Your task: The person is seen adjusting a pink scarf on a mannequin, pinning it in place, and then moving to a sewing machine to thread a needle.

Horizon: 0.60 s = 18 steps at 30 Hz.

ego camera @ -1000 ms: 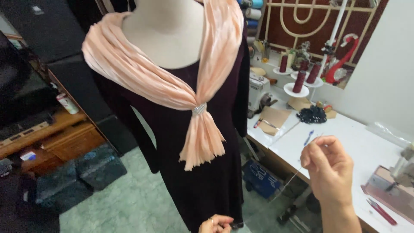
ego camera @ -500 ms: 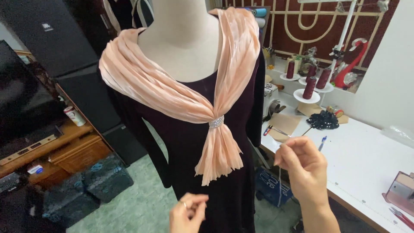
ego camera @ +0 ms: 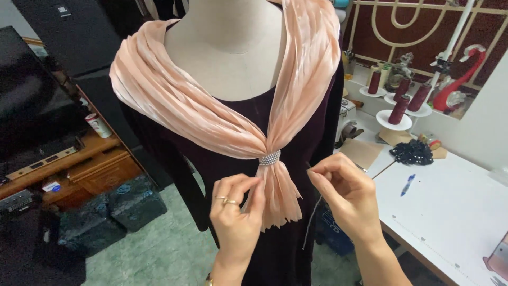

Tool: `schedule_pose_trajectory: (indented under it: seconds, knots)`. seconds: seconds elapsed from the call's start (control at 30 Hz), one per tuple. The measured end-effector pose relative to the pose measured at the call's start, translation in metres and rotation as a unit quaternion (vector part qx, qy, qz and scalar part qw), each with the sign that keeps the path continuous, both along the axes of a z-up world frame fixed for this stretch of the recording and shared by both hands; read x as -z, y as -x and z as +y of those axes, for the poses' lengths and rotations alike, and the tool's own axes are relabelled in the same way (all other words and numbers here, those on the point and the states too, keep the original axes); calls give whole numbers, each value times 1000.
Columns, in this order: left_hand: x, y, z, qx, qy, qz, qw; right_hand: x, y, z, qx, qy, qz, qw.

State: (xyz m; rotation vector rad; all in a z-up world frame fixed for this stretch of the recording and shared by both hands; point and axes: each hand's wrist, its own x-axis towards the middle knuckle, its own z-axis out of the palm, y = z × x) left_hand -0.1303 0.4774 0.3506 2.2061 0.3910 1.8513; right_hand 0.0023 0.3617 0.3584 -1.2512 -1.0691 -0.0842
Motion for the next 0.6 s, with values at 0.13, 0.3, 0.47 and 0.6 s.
schedule_pose_trajectory:
  seconds: [0.13,0.3,0.47,0.6]
  knots:
    - [4,-20,0,-19,-10,-3,1000,-5,-4,7,-2,16,-28,999]
    - [3,-37,3,-74,-22,-1,997,-7,-9,14,-7,20,-68,997]
    - [4,-41,3,-92,-20,1,996,-10,-10,16,-3,31,-98,995]
    - [4,-41,3,-95,-24,6,995,-8,-12,20,-16,38,-96,994]
